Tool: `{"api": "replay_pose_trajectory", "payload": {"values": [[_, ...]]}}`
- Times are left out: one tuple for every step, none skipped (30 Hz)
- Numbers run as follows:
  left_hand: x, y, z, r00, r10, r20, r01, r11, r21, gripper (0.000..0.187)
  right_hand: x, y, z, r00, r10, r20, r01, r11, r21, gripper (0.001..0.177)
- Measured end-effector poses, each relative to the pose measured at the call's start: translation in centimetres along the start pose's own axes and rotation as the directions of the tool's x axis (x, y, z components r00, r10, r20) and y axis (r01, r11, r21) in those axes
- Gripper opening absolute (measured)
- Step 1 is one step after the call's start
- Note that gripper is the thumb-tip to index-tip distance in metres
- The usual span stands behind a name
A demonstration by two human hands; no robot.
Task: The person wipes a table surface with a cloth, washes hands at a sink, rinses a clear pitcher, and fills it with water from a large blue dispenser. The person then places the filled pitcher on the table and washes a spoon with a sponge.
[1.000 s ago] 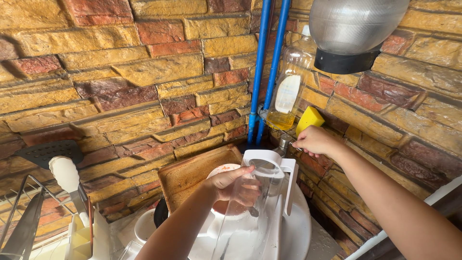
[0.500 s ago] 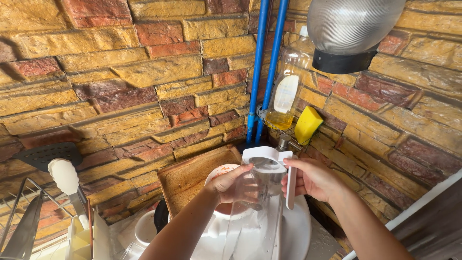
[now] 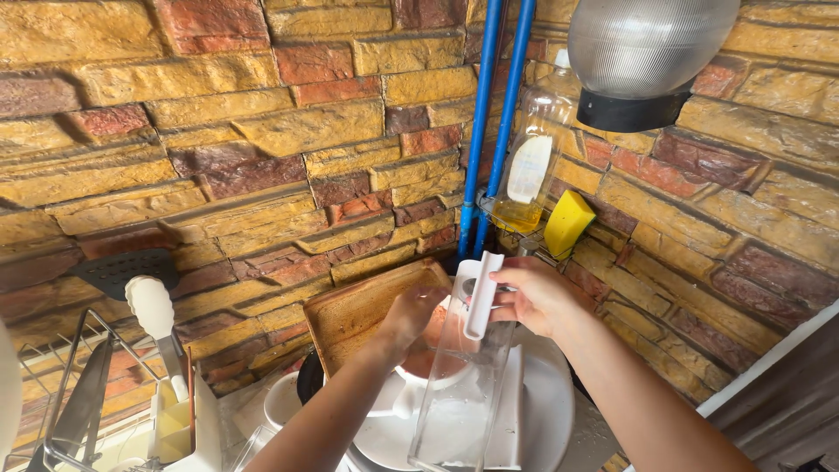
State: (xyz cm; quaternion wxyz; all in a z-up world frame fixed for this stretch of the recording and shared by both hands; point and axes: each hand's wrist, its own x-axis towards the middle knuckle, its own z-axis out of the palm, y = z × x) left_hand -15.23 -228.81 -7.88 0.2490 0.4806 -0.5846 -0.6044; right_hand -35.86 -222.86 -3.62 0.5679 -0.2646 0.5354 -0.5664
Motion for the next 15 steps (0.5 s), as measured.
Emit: {"api": "replay_pose_trajectory", "payload": {"values": [[-1.0,0.8,0.2,0.998,0.008,-0.064,-0.007,1.000,0.014,0.059,0.1,-0.2,0.1,0.999,0.009,-0.034,-0.009,1.000,0.003,0.023],[-1.8,1.8,0.3,0.994,0.094,-0.050,-0.093,0.995,0.020,0.057,0.3,-0.3,0.2,1.000,0.010,0.029,-0.011,1.000,0.009,0.025],[-2.4,2.8,0.5,0.983,0.180,-0.035,-0.179,0.983,0.024,0.056,0.4,-0.6,0.3,0.996,0.012,0.091,-0.013,1.000,0.014,0.028],[-3.0,3.5,0.7,0.966,0.259,-0.022,-0.258,0.966,0.026,0.054,0.5,-0.5,0.3,0.988,0.019,0.153,-0.022,1.000,0.018,0.033],[-3.3,4.2,1.2,0.972,0.234,0.015,-0.235,0.968,0.083,0.056,0.4,-0.4,0.3,0.990,0.015,0.141,-0.020,0.999,0.033,0.033],[-3.3,4.9,1.7,0.977,0.207,0.047,-0.212,0.967,0.141,0.059,0.3,-0.3,0.5,0.991,0.012,0.133,-0.019,0.999,0.048,0.033],[-3.2,5.3,2.3,0.981,0.177,0.077,-0.189,0.962,0.199,0.064,0.2,-0.3,0.7,0.992,0.009,0.125,-0.017,0.998,0.063,0.034],[-2.8,5.4,2.8,0.984,0.157,0.079,-0.173,0.944,0.281,0.065,0.0,-0.4,0.9,0.985,0.004,0.173,-0.014,0.998,0.055,0.035],[-2.1,5.5,3.3,0.988,0.136,0.079,-0.155,0.919,0.361,0.066,-0.1,-0.5,1.1,0.975,0.000,0.221,-0.011,0.999,0.047,0.036],[-1.1,5.4,3.6,0.990,0.120,0.080,-0.143,0.887,0.439,0.067,-0.3,-0.8,1.1,0.964,-0.009,0.266,-0.002,0.999,0.038,0.037],[0.0,5.1,3.7,0.986,0.149,0.080,-0.169,0.882,0.441,0.064,-0.4,-1.0,1.0,0.965,0.002,0.261,-0.013,0.999,0.040,0.038],[1.0,4.4,3.8,0.981,0.174,0.082,-0.192,0.876,0.443,0.061,-0.6,-1.1,0.7,0.967,0.015,0.255,-0.027,0.999,0.045,0.040],[1.9,3.6,4.0,0.976,0.200,0.083,-0.216,0.869,0.445,0.058,-0.8,-1.0,0.3,0.968,0.028,0.248,-0.041,0.998,0.049,0.041],[2.7,2.9,4.1,0.970,0.226,0.084,-0.240,0.862,0.447,0.055,-0.8,-0.9,-0.2,0.967,0.016,0.253,-0.017,1.000,-0.001,0.041],[3.4,2.4,4.2,0.964,0.253,0.086,-0.264,0.854,0.449,0.052,-1.0,-0.6,-0.9,0.966,0.005,0.258,0.009,0.999,-0.051,0.040]]}}
